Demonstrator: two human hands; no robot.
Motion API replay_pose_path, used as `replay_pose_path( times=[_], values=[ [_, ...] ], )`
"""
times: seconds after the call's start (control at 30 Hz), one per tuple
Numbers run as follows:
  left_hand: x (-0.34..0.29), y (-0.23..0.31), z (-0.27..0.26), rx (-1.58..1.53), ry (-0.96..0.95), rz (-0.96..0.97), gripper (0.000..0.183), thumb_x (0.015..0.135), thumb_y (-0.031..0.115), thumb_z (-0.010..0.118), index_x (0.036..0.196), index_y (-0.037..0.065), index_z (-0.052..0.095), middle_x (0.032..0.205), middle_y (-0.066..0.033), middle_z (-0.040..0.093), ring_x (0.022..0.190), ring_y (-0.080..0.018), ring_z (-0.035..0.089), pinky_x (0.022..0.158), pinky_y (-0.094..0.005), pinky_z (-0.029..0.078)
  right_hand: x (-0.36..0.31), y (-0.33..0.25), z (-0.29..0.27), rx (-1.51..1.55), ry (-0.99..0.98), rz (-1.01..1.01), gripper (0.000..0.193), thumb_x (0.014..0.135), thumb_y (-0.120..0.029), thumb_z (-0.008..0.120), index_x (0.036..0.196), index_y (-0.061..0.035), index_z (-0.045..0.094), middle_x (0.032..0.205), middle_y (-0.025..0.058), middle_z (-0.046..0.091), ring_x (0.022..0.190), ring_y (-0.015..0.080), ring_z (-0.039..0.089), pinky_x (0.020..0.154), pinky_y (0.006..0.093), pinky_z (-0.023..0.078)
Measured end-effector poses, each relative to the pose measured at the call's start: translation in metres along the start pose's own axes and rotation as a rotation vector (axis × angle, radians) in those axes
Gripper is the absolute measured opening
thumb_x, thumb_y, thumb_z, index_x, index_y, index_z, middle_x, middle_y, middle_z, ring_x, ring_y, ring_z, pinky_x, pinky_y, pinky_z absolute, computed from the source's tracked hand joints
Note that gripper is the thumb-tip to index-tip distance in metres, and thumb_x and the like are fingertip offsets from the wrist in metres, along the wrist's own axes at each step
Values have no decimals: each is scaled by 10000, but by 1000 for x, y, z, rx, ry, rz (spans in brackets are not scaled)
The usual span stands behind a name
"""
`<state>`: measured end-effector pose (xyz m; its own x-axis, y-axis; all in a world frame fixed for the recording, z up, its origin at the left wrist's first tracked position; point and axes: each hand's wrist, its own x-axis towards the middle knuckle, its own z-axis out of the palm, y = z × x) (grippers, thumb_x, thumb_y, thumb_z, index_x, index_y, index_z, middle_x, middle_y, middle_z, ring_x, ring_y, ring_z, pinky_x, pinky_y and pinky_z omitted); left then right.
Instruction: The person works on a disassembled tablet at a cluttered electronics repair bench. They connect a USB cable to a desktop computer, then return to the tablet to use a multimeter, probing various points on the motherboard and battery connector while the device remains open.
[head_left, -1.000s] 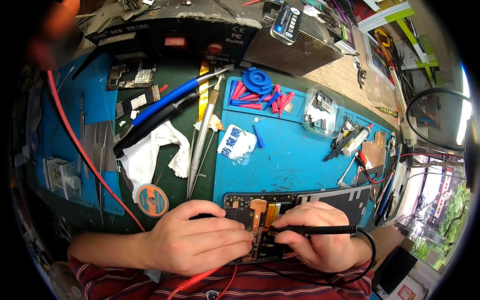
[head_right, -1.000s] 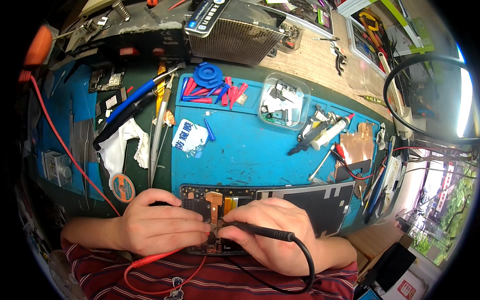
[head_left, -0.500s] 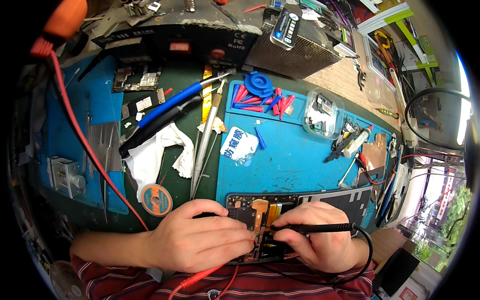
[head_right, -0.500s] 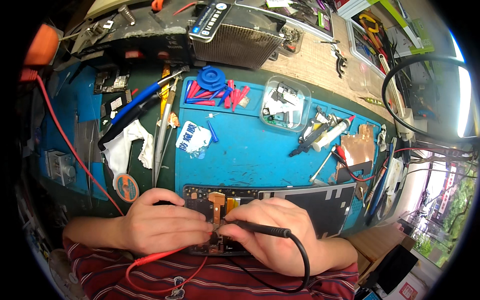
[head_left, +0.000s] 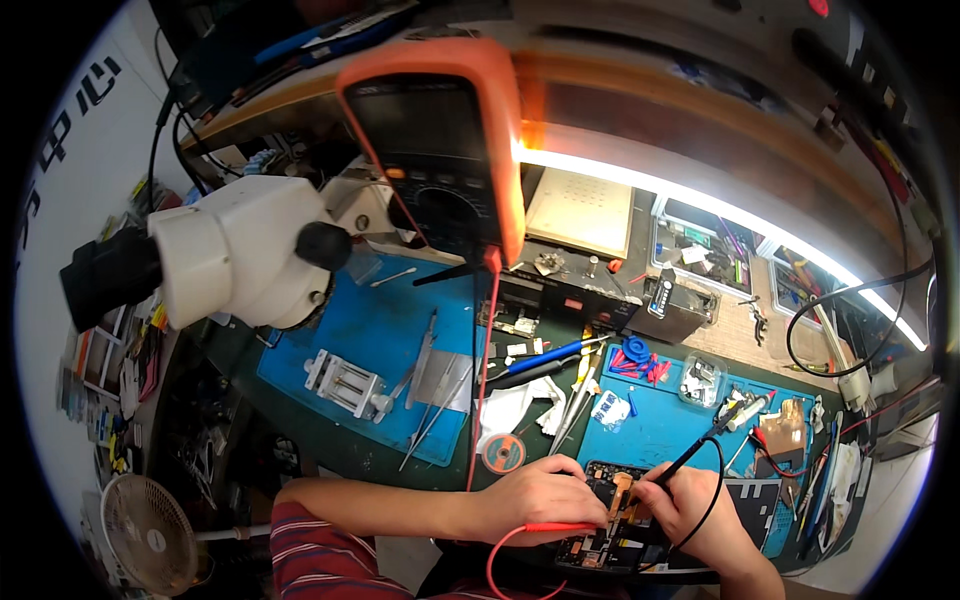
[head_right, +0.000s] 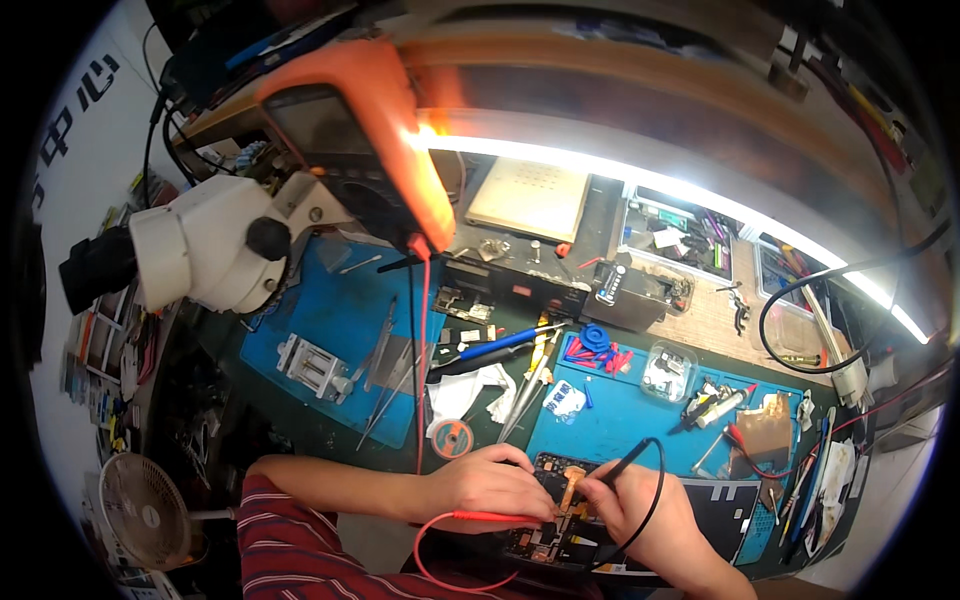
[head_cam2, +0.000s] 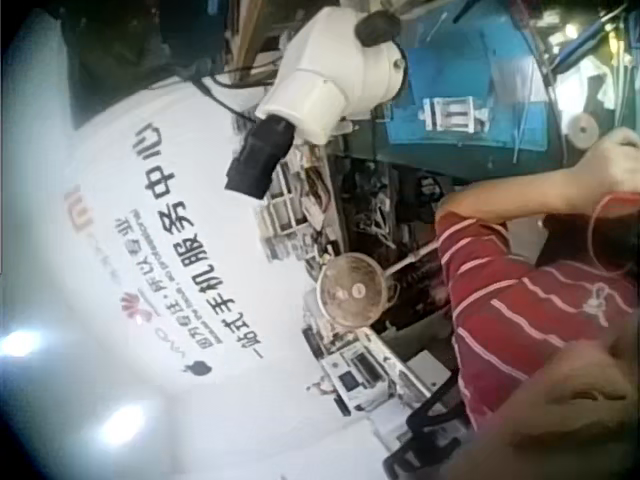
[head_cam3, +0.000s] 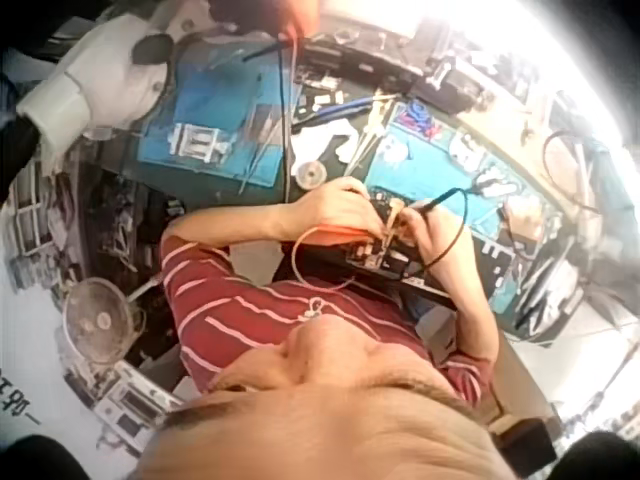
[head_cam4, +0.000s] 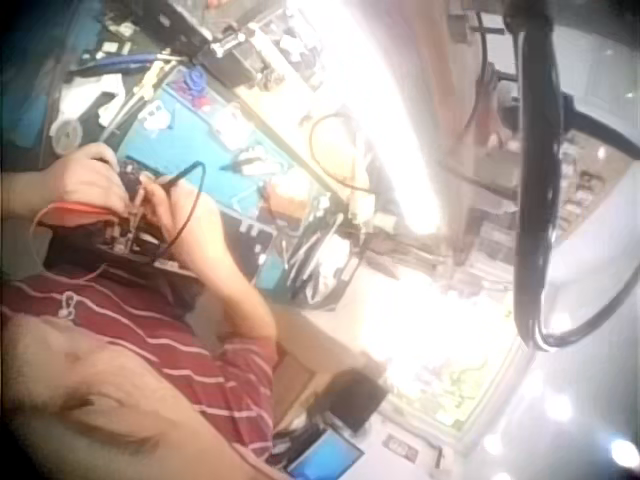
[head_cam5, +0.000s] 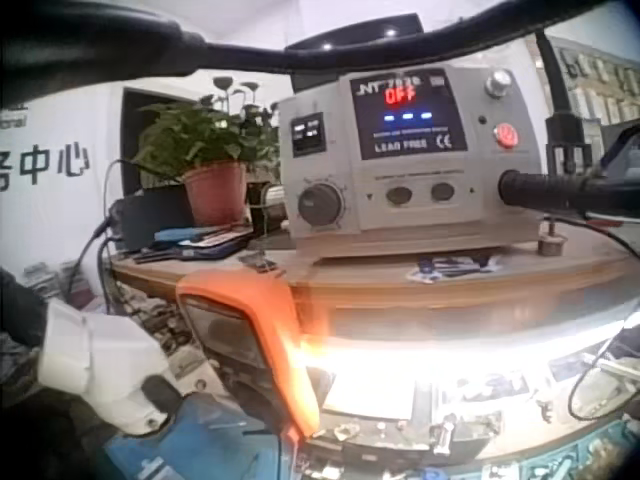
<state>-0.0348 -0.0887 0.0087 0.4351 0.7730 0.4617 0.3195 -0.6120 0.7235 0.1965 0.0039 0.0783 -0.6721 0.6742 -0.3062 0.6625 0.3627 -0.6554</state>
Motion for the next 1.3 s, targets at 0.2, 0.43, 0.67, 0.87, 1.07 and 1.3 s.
replay_pose_path(
  times=[0.2, 0.43, 0.67, 0.87, 1.07, 1.3],
  values=[
    [-4, -2, 4, -28, -34, -26, 180, 949, 192, 727, 1118, 131, 712, 1094, 21, 734, 996, -139, 692, 987, -338, 461, 1, -10, -5, 27, -17, 58, 249, 1004, -187, 636, 952, 40, 724, 713, 112, 744, 642, 239, 730, 602, 330, 550],
    [-4, -1, 7, -20, -32, -34, 172, 947, 178, 740, 1115, 145, 720, 1097, 39, 740, 999, -127, 687, 986, -324, 453, 2, -15, -6, -8, -32, 108, 311, 1005, -273, 644, 957, 21, 735, 690, 130, 720, 653, 297, 719, 605, 374, 541],
    [-3, -1, 6, -2, -29, -18, 169, 939, 171, 753, 1103, 143, 726, 1092, 40, 739, 988, -133, 685, 983, -324, 454, 5, 7, 7, -118, 46, -30, 365, 1019, -303, 610, 865, 0, 742, 635, 90, 698, 585, 247, 698, 561, 339, 530],
    [-3, -1, 6, 3, -35, -25, 172, 937, 167, 757, 1104, 139, 731, 1102, 36, 741, 989, -136, 685, 986, -325, 454, 7, 5, 13, -138, 102, -29, 308, 935, -295, 728, 854, 2, 725, 672, 202, 673, 631, 403, 678, 587, 448, 539],
    [-3, -1, 6, 1, -42, -31, 187, 932, 168, 764, 1113, 135, 733, 1110, 35, 742, 996, -132, 685, 984, -322, 453, 6, -1, 12, -120, 130, -52, 306, 945, -313, 704, 848, -25, 740, 690, 204, 682, 642, 401, 683, 585, 447, 540],
    [-2, 0, 6, 6, -45, -39, 193, 928, 166, 768, 1116, 134, 734, 1106, 35, 741, 992, -135, 685, 978, -325, 453, 6, 3, 11, -86, 127, -54, 319, 966, -303, 676, 843, -18, 746, 704, 220, 683, 659, 405, 687, 585, 455, 538]
  ],
)
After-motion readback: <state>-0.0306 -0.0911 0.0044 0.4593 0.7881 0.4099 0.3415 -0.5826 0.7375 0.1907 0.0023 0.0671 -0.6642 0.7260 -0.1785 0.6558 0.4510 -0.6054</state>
